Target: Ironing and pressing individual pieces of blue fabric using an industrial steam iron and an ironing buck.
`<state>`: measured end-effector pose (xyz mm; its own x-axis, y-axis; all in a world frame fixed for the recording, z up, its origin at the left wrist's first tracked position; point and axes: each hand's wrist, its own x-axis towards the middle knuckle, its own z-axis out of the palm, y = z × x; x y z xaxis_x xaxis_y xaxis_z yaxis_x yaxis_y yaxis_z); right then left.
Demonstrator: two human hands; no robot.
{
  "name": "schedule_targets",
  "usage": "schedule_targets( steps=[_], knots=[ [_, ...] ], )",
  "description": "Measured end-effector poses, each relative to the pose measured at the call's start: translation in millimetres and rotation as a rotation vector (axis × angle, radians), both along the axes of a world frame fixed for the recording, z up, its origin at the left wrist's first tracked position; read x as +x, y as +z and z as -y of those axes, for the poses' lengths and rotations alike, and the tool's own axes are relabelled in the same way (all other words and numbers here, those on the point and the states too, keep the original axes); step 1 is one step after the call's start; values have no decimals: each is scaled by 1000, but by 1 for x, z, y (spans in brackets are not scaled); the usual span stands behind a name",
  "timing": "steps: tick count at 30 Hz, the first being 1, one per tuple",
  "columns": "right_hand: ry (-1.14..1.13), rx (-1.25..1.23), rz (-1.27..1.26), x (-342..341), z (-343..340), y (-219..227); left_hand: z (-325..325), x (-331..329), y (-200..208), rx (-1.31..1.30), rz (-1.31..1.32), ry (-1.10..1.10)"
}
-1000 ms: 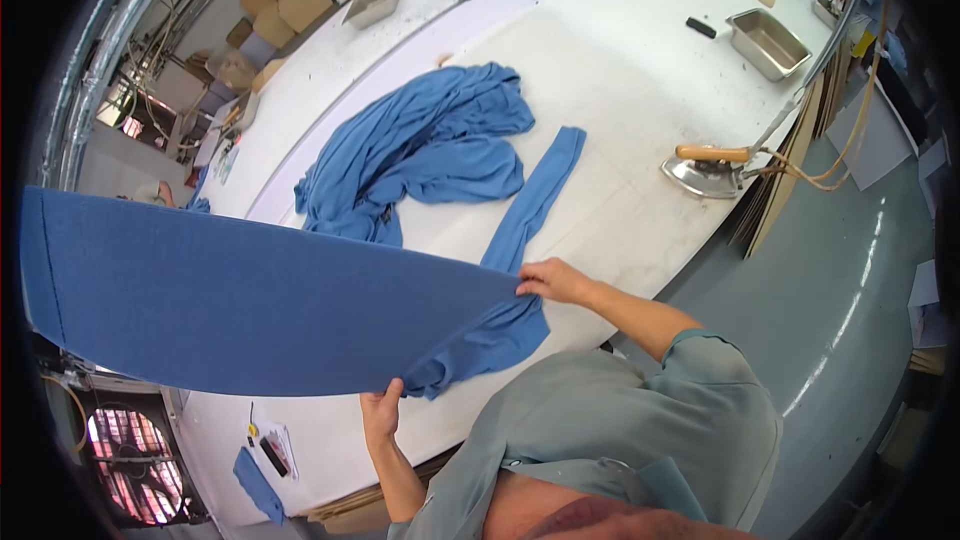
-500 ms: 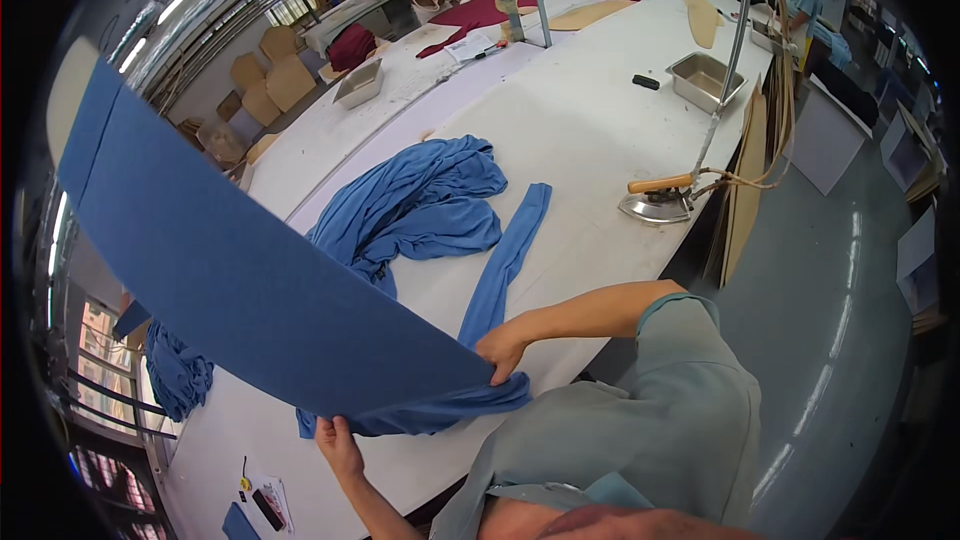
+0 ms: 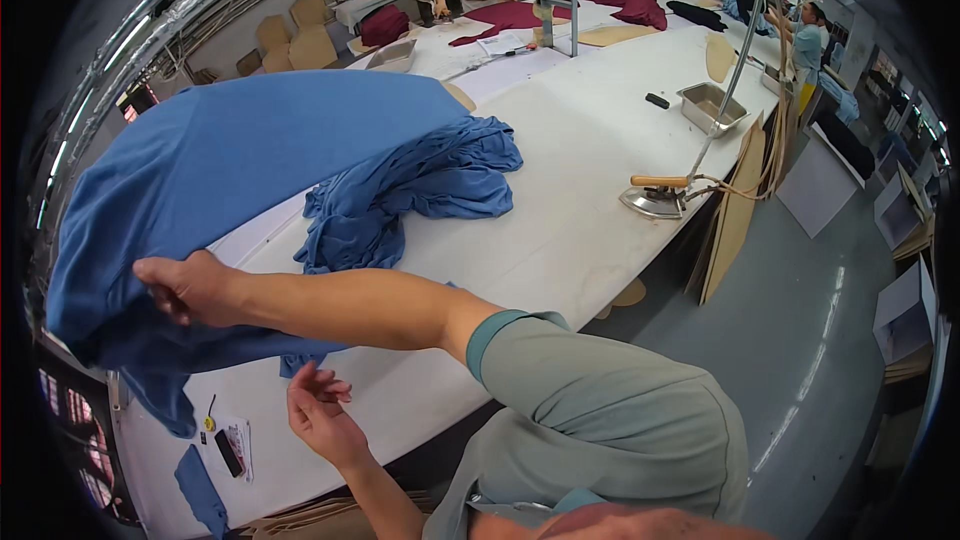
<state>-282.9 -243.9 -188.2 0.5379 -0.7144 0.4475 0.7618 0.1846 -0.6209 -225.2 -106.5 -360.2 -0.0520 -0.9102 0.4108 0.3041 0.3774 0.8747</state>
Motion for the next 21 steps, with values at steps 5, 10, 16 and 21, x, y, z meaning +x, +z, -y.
schedule_targets(
  steps=[5, 10, 16, 21],
  knots=[
    [-19, 338, -439, -53, -42, -191, 2, -4, -71, 453, -554, 316],
    [63, 709, -805, -130, -135, -359, -29, 2, -218, 672, -230, 565],
    [-173, 923, -1019, -156, -204, -447, -49, 5, -232, 889, 1331, 13],
    [-49, 840, -1289, -161, -205, -454, -37, -39, -224, 330, 1521, -45]
  ],
)
